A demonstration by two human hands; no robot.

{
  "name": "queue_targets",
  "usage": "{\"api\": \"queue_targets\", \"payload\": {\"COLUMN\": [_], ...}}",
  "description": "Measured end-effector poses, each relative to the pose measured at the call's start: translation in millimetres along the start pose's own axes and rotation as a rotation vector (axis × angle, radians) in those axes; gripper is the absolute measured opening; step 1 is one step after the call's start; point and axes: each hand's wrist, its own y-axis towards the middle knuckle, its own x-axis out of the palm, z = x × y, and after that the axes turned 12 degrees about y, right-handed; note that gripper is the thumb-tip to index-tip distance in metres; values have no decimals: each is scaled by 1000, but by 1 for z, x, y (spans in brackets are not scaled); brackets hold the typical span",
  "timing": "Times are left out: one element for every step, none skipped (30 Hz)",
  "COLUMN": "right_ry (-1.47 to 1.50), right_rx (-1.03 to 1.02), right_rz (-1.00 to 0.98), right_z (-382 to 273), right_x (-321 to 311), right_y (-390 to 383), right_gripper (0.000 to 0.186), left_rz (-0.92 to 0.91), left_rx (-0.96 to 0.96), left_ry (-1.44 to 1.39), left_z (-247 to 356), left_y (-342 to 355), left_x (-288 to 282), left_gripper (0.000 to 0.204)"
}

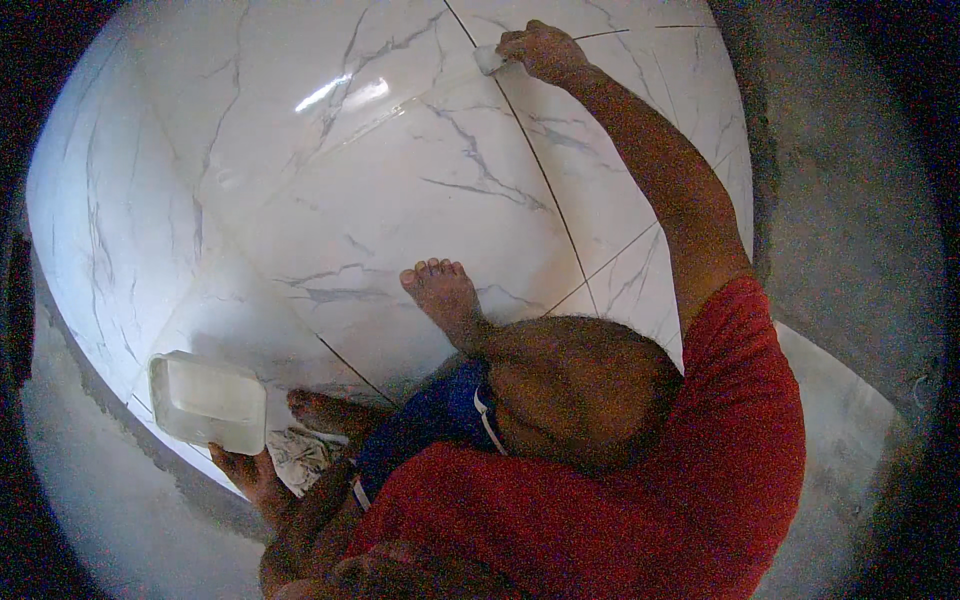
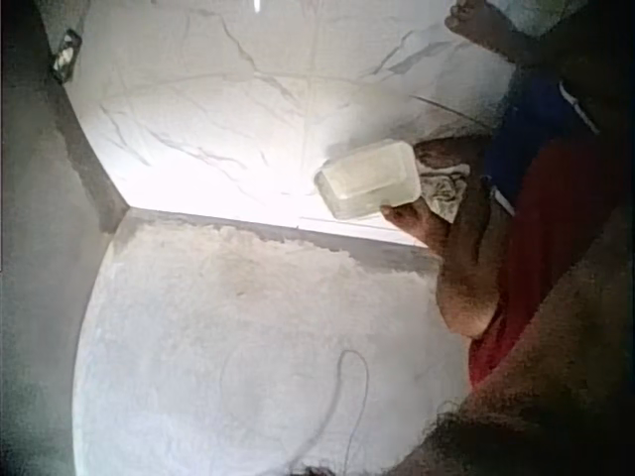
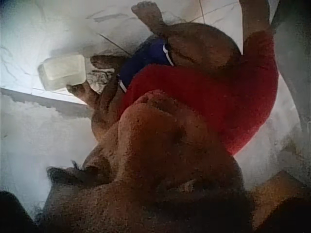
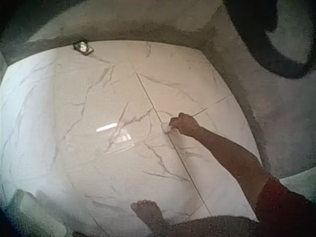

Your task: The person applies grout to the gaps between floor tiles using a small scraper, dipping it into a plastic container of white mixture and spreading it along the seams.

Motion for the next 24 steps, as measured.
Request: {"api": "queue_targets", "payload": {"right_ry": [-11,-10,19,48,46,75,104,103,102,101,102,117,132,130,129,121,120,109,104,105,103,101,100,126], "right_rx": [36,35,14,-9,-8,-6,-3,-1,8,19,19,12,7,6,39,71,71,75,81,83,85,87,84,128], "right_rz": [-19,-19,3,24,27,0,-27,-29,-7,15,15,54,93,87,42,-5,-6,-10,-11,-11,-4,3,2,-28], "right_z": [1,3,12,19,25,27,29,31,28,25,23,22,21,16,11,9,7,7,9,11,11,10,8,-6], "right_x": [-1,-1,0,1,4,5,7,9,10,11,11,10,9,8,5,4,2,1,1,0,-2,-3,-4,-7], "right_y": [0,1,-1,-1,-2,-2,-2,-3,-5,-7,-8,-10,-11,-13,-12,-12,-13,-15,-19,-23,-25,-25,-26,-25], "right_gripper": [25,25,25,24,24,23,23,23,22,23,23,22,22,22,22,22,22,22,21,21,21,20,20,20], "left_rz": [17,27,30,-28,-86,-86,-94,-102,-100,-122,-143,-143,64,165,275,191,141,99,58,18,20,-28,-76,-66], "left_rx": [-7,-10,-15,0,16,13,6,-2,-1,-16,-32,-32,40,77,109,276,353,440,221,4,4,11,18,23], "left_ry": [-37,-56,-76,-41,-7,-6,-5,-4,-2,-34,-65,-64,93,167,254,535,678,809,466,122,120,73,26,28], "left_z": [1,1,2,1,1,1,2,2,2,2,2,1,-3,-9,-10,-14,-14,-14,-4,0,-2,-3,-4,-2], "left_y": [-2,-4,-5,-6,-6,-5,-3,-2,-3,-5,-6,-7,-9,-14,-22,-33,-32,-31,-18,-10,-10,-10,-10,-11], "left_x": [1,2,6,9,11,12,13,13,14,16,17,19,22,30,43,60,58,55,38,22,20,17,15,12], "left_gripper": [73,73,72,65,59,59,59,60,60,59,59,59,59,59,59,60,60,60,65,71,71,66,61,61]}}
